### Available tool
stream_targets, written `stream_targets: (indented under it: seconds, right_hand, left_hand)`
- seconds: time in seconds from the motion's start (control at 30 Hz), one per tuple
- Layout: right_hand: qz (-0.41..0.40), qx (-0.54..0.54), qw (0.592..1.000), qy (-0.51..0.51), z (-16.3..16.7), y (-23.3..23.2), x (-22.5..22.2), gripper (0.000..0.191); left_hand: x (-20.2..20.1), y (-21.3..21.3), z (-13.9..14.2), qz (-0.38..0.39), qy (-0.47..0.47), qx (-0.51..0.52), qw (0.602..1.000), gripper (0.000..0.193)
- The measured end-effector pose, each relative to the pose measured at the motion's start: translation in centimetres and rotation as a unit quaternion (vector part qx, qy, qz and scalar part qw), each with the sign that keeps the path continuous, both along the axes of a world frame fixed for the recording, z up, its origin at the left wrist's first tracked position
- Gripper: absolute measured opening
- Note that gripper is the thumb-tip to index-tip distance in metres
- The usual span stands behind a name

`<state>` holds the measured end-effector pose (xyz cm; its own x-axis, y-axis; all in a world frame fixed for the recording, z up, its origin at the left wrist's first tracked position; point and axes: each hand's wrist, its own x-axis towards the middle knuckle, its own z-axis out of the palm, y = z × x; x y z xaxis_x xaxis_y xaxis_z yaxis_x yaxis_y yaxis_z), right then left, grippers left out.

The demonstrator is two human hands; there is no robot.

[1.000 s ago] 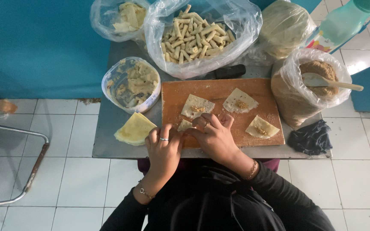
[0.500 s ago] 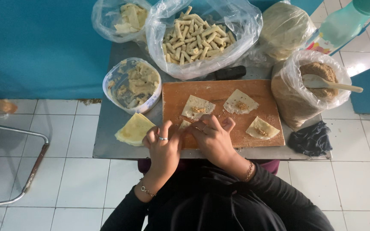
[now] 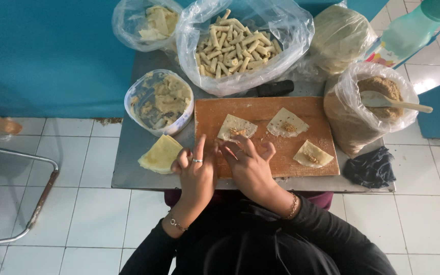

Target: The person cuts thin dough sheets into triangular pieces on a wooden board, spoons a brown filling from a bag onto the pieces, and folds and presses the dough around the filling to form stuffed snacks, working through the pieces one at a time. A bowl of dough pieces and a bag of rolled snacks sit on the table.

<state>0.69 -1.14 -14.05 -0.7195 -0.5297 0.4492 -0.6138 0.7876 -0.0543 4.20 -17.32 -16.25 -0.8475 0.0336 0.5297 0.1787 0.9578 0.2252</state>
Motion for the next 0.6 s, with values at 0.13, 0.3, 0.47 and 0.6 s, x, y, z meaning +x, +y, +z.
stream_targets:
  seconds: [0.13,0.3,0.47,0.6]
  right_hand:
    - [-0.006,0.019,0.999,-0.030,0.3,-0.5,-0.6,0.047]
    - [0.008,0.001,1.000,-0.014,0.5,-0.2,-0.2,0.046]
    - [0.015,0.003,1.000,-0.012,0.1,-0.4,-0.5,0.044]
    - [0.012,0.011,1.000,-0.016,0.2,-0.9,-1.0,0.042]
  left_hand:
    - [0.0,0.3,0.0,0.015,-0.004,-0.038,0.999,0.041]
    - [-0.7,0.1,0.1,0.008,-0.027,-0.056,0.998,0.045]
    - [-1.0,0.0,0.9,-0.001,-0.052,-0.031,0.998,0.048]
    - [-0.9,-0.2,2.6,-0.002,-0.071,0.020,0.997,0.044]
